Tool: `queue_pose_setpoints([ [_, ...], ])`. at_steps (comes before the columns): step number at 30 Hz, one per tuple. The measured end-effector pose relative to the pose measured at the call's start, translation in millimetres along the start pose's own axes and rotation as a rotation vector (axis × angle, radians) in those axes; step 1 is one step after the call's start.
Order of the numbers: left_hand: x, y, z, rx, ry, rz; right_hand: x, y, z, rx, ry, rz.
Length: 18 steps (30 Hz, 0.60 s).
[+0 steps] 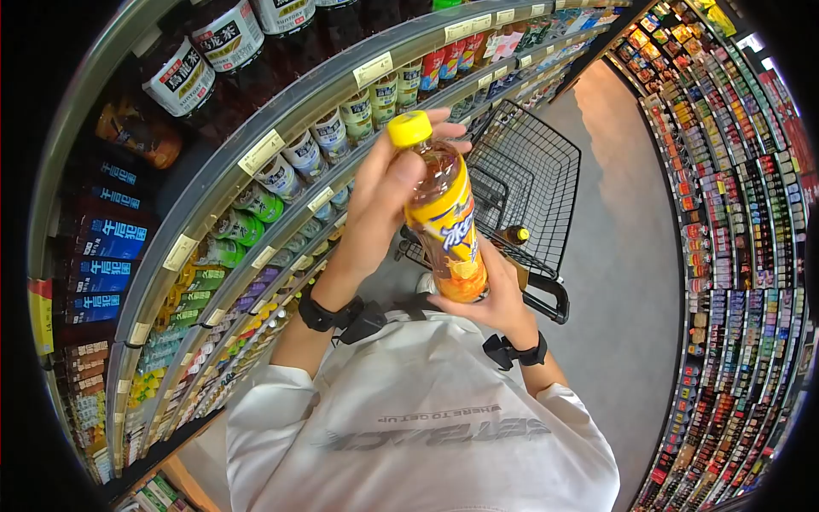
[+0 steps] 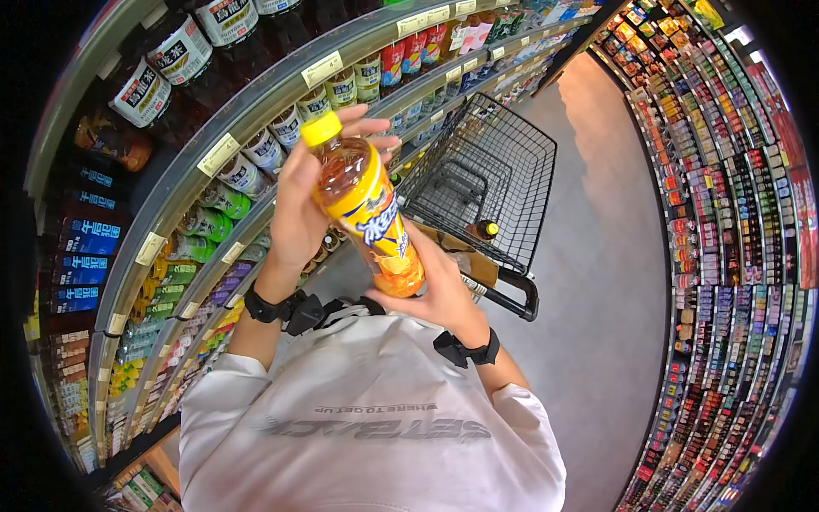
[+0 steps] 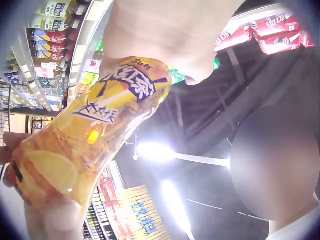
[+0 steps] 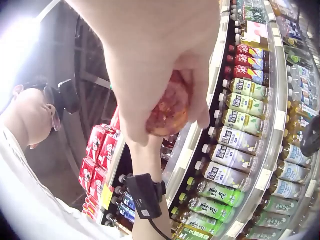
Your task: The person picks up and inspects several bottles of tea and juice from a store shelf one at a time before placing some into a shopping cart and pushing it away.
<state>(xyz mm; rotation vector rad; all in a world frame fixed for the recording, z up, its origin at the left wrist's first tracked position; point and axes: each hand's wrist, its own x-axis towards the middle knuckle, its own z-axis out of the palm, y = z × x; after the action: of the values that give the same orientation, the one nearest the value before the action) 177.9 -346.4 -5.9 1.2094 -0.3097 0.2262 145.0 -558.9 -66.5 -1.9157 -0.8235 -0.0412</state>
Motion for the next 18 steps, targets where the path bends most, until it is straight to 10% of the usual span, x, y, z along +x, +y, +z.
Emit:
queue_pose_setpoints([
  [14, -8, 9, -4, -0.063, -0.162, 0.04, 1, 17, -5, -0.104, 0.157, -0.129],
  [18, -7, 16, -8, -0.172, -0.225, 0.058, -9, 10, -6, 0.63, 0.017, 0.159],
])
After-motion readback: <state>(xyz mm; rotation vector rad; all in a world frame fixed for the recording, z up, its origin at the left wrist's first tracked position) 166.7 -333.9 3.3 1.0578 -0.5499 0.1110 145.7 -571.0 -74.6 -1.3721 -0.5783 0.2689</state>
